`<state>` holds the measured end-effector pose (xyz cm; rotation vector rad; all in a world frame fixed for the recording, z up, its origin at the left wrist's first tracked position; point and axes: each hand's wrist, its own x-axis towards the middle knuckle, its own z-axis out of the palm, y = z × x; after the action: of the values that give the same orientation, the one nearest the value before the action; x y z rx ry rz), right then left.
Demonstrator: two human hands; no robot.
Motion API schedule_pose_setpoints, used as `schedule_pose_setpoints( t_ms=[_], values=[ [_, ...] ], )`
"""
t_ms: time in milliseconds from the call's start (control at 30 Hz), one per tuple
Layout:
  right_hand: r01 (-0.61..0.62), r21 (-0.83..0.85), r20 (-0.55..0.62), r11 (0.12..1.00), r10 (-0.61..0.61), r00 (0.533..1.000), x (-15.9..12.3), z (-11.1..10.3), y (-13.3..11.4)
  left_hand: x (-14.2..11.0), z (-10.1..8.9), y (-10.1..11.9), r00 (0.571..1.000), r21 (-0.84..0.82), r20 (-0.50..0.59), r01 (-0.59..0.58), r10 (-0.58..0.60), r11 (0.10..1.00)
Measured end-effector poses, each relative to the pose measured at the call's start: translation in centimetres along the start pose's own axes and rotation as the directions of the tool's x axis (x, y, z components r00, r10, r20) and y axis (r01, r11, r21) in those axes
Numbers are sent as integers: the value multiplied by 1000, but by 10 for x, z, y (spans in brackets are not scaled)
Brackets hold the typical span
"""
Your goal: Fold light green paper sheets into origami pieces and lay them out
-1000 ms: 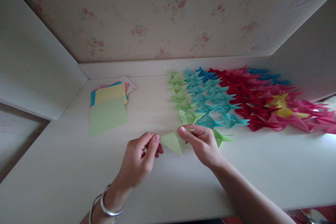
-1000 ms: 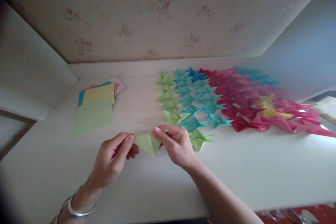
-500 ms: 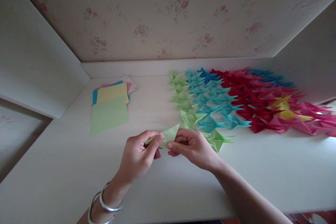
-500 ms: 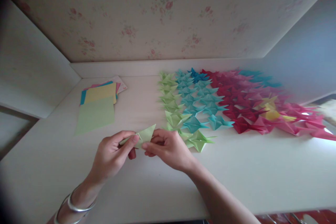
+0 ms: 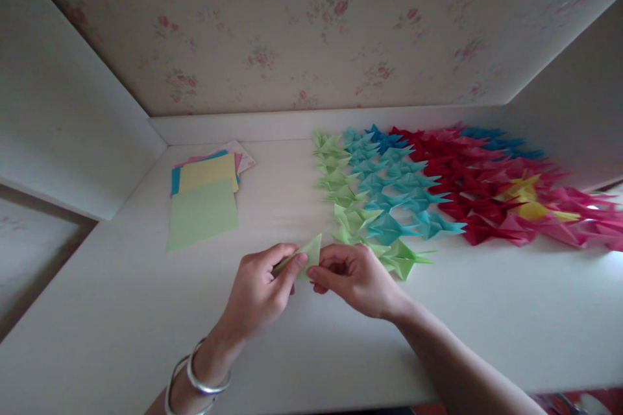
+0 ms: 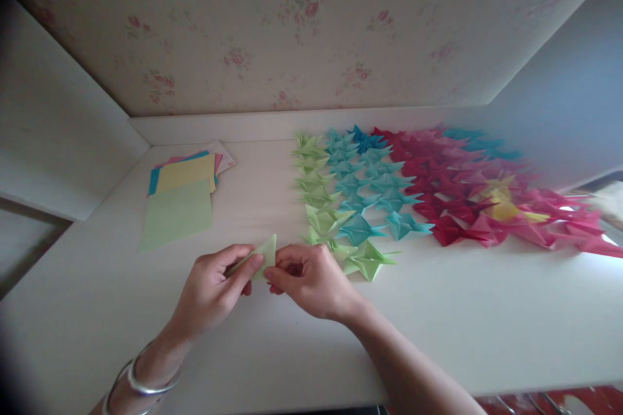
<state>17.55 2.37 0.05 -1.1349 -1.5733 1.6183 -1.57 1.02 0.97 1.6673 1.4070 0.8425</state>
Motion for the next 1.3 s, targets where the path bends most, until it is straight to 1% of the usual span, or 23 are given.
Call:
schedule_pose_setpoints(
  t_ms=[67,133,200,300,367,433,467,533,633,733,800,933,1000,1067,1100,1133,1167,1233,1267,1300],
  values=[
    [-15,63,40,998,12,999,0,1,0,-1,-1,0,999,-26,-1,35,-35,999],
    [-24,88,67,996,18,998,0,2,0,-2,-3,-1,998,-63,5,65,-65,996],
    [-29,57,54,998,26,998,-1,4,-1,-3,-3,-1,997,-102,26,80,-78,992],
    [-27,-9,5,1000,27,1000,-4,5,-3,-3,-2,0,994,-143,66,95,-87,985],
    [5,-41,1,999,-5,1000,-5,4,-3,-2,-2,0,991,-155,84,115,-103,981],
    [63,-85,-14,994,-65,998,-5,3,-3,-1,-2,1,988,-150,105,125,-110,981],
    [91,-104,-32,990,-95,995,-4,1,-3,-1,-2,1,987,-136,118,122,-106,983],
    [134,-124,-109,983,-148,983,-3,-2,-1,0,-2,3,984,-97,155,106,-90,990],
    [184,-124,-257,975,-211,943,-1,-6,1,1,-2,5,972,-57,219,94,-80,994],
    [218,-211,-317,953,-278,907,-1,-7,3,1,-1,6,968,-43,239,97,-84,994],
    [220,-258,-337,941,-302,892,-1,-7,4,0,0,7,968,-49,233,109,-94,993],
    [237,-234,-429,943,-320,845,2,1,9,1,3,5,973,-66,199,134,-119,989],
    [276,-216,-486,937,-348,802,5,6,14,3,4,1,983,-64,127,144,-135,987],
    [317,-214,-533,924,-383,755,6,12,19,6,5,-4,989,-93,20,151,-150,984],
    [325,-216,-541,921,-390,745,6,15,21,7,6,-6,988,-119,-27,149,-154,982],
    [321,-212,-532,923,-384,755,6,17,22,8,6,-7,986,-146,-63,142,-152,979],
    [309,-198,-503,930,-367,783,6,19,23,8,6,-8,986,-173,-85,128,-144,977],
    [270,-144,-399,952,-305,864,3,21,21,7,8,-9,990,-207,-99,81,-103,975],
    [252,-114,-344,961,-276,897,2,22,19,7,9,-8,993,-219,-94,55,-77,974],
    [234,-89,-301,968,-250,920,1,22,17,6,9,-7,995,-235,-79,38,-58,971]
  ],
)
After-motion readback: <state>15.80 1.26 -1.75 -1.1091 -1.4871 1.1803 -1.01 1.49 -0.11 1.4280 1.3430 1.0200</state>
